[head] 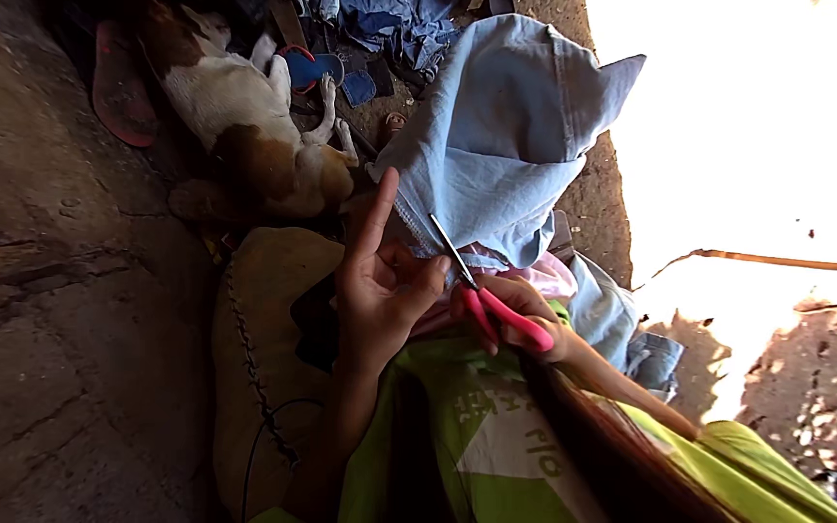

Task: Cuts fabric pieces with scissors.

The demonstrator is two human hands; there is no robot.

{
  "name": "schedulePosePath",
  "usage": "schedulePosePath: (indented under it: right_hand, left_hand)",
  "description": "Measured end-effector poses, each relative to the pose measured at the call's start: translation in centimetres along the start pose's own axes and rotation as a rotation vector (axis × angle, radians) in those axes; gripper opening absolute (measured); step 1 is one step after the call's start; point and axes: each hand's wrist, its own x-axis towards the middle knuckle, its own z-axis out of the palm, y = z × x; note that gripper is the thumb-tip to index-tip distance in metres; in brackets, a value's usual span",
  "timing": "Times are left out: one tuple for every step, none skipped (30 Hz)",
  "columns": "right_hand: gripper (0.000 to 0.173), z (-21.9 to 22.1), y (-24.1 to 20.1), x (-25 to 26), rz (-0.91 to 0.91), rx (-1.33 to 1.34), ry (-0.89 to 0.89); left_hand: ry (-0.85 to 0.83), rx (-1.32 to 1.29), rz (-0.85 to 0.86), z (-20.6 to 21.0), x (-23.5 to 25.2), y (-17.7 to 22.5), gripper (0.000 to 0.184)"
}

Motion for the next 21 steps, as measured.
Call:
schedulePosePath:
  right_hand:
    - [0.050, -0.01, -0.01, 0.06, -0.005, 0.006, 0.004]
    - [0.048, 0.01, -0.04, 0.03, -0.012, 0.009, 0.013]
    - [0.047, 0.02, -0.09, -0.03, -0.021, 0.003, 0.019]
    - [0.047, 0.02, -0.13, -0.12, -0.023, -0.004, 0.024]
    - [0.047, 0.03, -0.18, -0.19, -0.018, -0.008, 0.023]
    - [0.047, 0.05, -0.22, -0.25, -0.009, 0.001, 0.020]
    - [0.047, 0.04, -0.23, -0.24, 0.002, 0.018, 0.014]
    - [0.047, 0.02, -0.24, -0.17, 0.014, 0.032, 0.006]
    - [0.047, 0.05, -0.23, -0.07, 0.024, 0.040, 0.003]
    - [0.049, 0.13, -0.20, 0.04, 0.029, 0.040, 0.002]
    - [0.050, 0.20, -0.16, 0.10, 0.028, 0.038, 0.002]
    - [0.050, 0.25, -0.12, 0.12, 0.020, 0.035, 0.006]
    - [0.049, 0.30, -0.09, 0.09, 0.009, 0.030, 0.014]
    - [0.048, 0.32, -0.09, 0.02, -0.002, 0.018, 0.022]
    - [0.048, 0.32, -0.13, -0.07, -0.007, 0.005, 0.025]
    - [0.047, 0.27, -0.16, -0.15, -0.009, 0.001, 0.019]
    - [0.046, 0.24, -0.18, -0.21, -0.002, 0.007, 0.010]
    - [0.046, 0.22, -0.19, -0.21, 0.009, 0.019, 0.002]
    - [0.047, 0.21, -0.19, -0.14, 0.017, 0.025, -0.002]
    - [0.049, 0.20, -0.19, -0.04, 0.022, 0.030, -0.004]
    - [0.051, 0.17, -0.21, 0.04, 0.028, 0.037, -0.007]
  left_hand:
    - [-0.002, -0.011, -0.001, 0.01, -0.05, -0.03, 0.088]
    - [0.012, -0.018, 0.000, 0.04, -0.07, -0.03, 0.088]
    - [0.017, -0.020, -0.002, 0.01, -0.08, 0.01, 0.089]
    - [0.019, -0.020, -0.004, -0.04, -0.07, 0.03, 0.089]
    - [0.024, -0.021, -0.006, -0.05, -0.07, 0.03, 0.090]
    - [0.026, -0.023, -0.009, -0.06, -0.10, 0.01, 0.090]
    - [0.026, -0.023, -0.011, -0.07, -0.14, -0.01, 0.089]
    - [0.026, -0.021, -0.013, -0.06, -0.17, -0.03, 0.089]
    - [0.023, -0.016, -0.013, -0.04, -0.21, -0.05, 0.089]
    - [0.020, -0.014, -0.014, 0.00, -0.25, -0.07, 0.089]
    - [0.016, -0.013, -0.012, 0.08, -0.30, -0.09, 0.090]
    - [0.013, -0.013, -0.012, 0.12, -0.35, -0.10, 0.091]
    - [0.007, -0.010, -0.009, 0.08, -0.37, -0.10, 0.091]
    - [0.010, -0.007, -0.008, 0.05, -0.38, -0.11, 0.091]
    - [0.015, 0.000, -0.007, 0.06, -0.38, -0.13, 0.091]
    - [0.014, 0.000, -0.007, 0.09, -0.39, -0.13, 0.091]
    - [0.011, 0.000, -0.010, 0.13, -0.42, -0.12, 0.091]
    - [0.012, -0.002, -0.012, 0.20, -0.44, -0.10, 0.091]
    - [0.013, -0.004, -0.009, 0.25, -0.46, -0.11, 0.091]
    - [0.011, -0.005, -0.003, 0.30, -0.49, -0.13, 0.092]
    - [0.003, -0.002, 0.005, 0.35, -0.55, -0.16, 0.092]
